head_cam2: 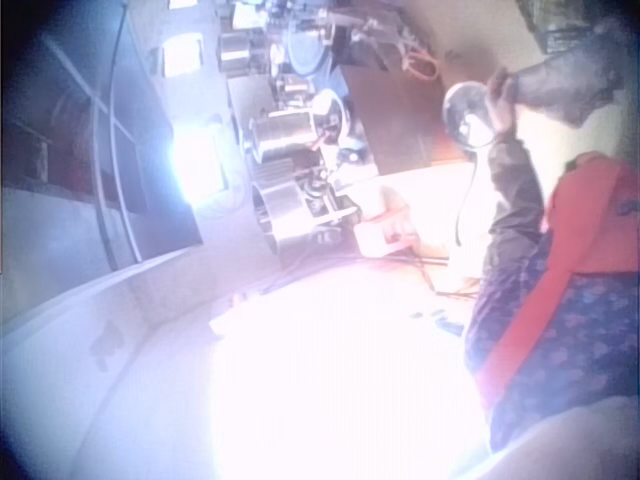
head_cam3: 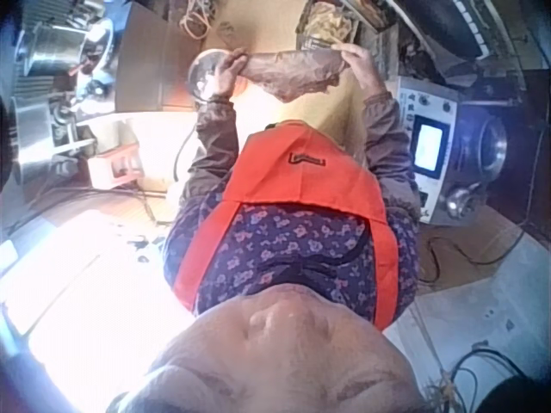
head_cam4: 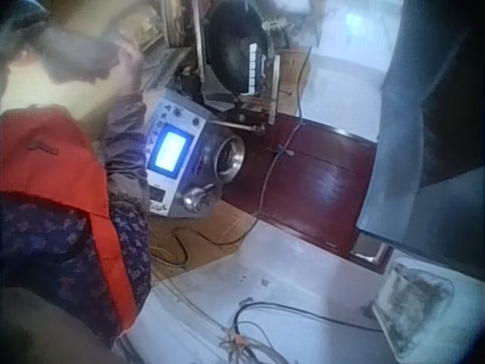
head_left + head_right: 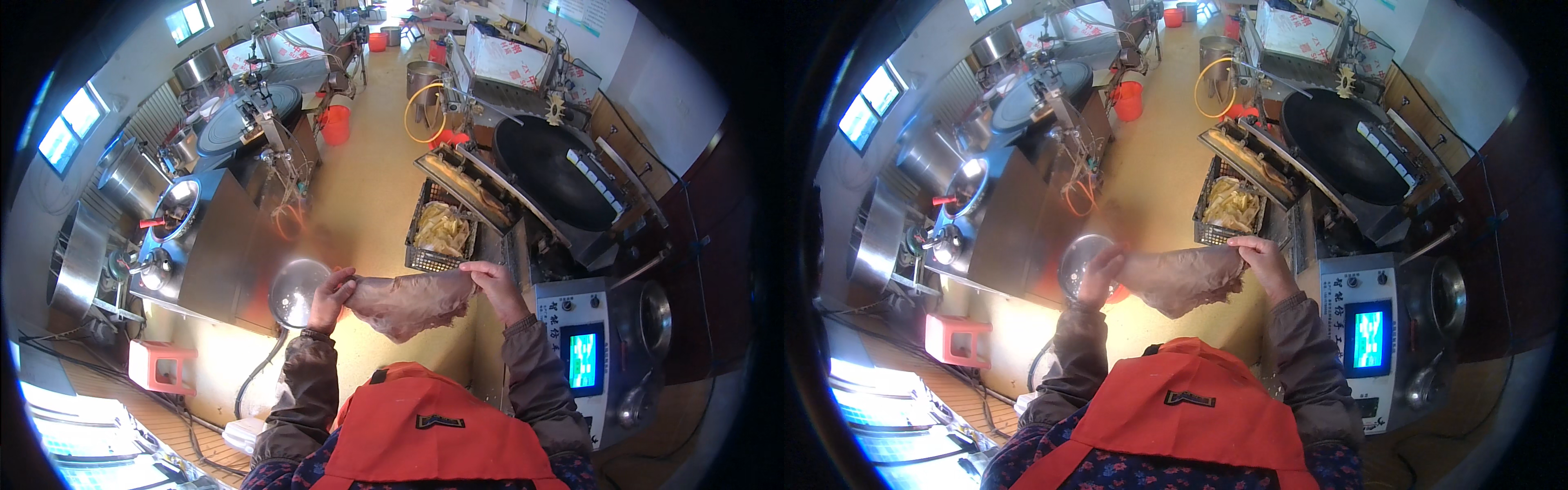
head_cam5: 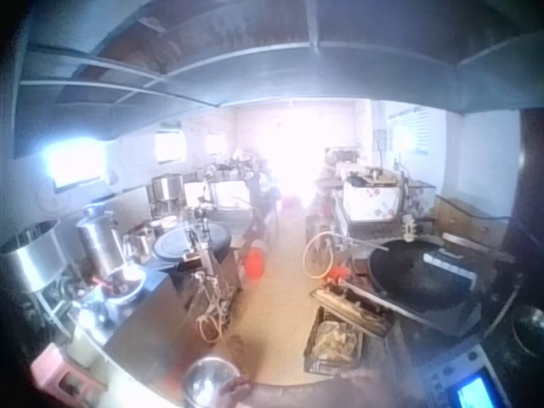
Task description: The person stirs a liquid mixture in a metal bowl, pours it into a red bucket, and then handles thin dough sheets on a large round tray. They fold and unfold a cloth and place a dough sheet onto the tray.
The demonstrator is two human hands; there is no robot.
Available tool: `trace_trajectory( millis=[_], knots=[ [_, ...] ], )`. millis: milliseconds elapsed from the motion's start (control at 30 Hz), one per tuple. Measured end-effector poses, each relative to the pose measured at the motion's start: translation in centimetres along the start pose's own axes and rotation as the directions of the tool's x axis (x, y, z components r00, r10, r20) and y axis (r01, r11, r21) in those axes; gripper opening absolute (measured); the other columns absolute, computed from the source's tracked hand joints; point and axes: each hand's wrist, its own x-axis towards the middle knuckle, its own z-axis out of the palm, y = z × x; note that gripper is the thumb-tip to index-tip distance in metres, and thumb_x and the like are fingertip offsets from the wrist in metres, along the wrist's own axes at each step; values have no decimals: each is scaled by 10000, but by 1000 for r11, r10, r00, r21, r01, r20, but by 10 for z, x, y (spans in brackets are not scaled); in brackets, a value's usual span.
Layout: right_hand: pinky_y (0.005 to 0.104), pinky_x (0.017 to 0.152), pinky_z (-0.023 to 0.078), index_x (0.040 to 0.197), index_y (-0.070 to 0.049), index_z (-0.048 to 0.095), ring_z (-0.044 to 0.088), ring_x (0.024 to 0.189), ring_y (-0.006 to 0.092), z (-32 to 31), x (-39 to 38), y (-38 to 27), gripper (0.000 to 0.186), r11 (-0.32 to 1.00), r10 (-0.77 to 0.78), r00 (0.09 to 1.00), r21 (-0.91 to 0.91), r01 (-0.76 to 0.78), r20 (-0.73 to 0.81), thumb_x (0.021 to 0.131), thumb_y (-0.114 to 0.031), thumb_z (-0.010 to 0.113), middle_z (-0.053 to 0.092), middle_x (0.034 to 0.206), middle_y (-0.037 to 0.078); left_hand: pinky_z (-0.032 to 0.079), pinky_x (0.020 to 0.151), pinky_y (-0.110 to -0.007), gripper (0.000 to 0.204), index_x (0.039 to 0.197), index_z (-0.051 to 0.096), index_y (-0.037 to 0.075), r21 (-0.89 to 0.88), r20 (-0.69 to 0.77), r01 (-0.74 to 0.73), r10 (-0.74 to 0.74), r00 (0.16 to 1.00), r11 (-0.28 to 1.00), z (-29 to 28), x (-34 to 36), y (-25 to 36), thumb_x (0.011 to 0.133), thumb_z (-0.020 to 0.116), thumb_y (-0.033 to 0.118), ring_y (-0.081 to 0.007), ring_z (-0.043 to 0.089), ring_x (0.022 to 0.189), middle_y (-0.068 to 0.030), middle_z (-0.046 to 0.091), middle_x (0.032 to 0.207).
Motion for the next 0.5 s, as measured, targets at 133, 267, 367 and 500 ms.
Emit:
trace_trajectory(
  millis=[133,267,367,500],
  knots=[
    [238,787,457,1152,-1,607,567,906,93,-2,-1,-12,364,994,-55,997,-90,60,48,790,-29,637,631,1055,16,432,940,-299,523,1260,505,-37,-68,223,50,-34,974,996,0,-9,18,790,715,56,-189,526,1106,-114,598,1137],
    [271,768,471,1145,-14,599,595,880,165,0,0,-19,410,886,-225,972,-402,230,61,740,-23,659,629,1047,81,482,862,-324,522,1175,550,-44,304,232,-166,96,968,938,-1,-8,14,712,767,65,-209,588,997,-144,613,1086],
    [306,751,479,1076,-19,616,610,861,240,0,5,-14,347,760,-313,946,-575,303,85,730,-20,649,623,984,132,504,774,-345,399,1012,625,-25,657,130,-240,206,970,715,-3,1,7,659,783,74,-259,613,895,-155,616,999],
    [348,729,480,969,-11,625,605,844,291,-1,23,0,233,607,-416,908,-730,315,46,737,-22,645,607,928,159,499,718,-366,256,847,649,11,793,40,-284,420,907,539,-2,6,12,637,778,81,-299,601,834,-134,616,944]
  ],
)
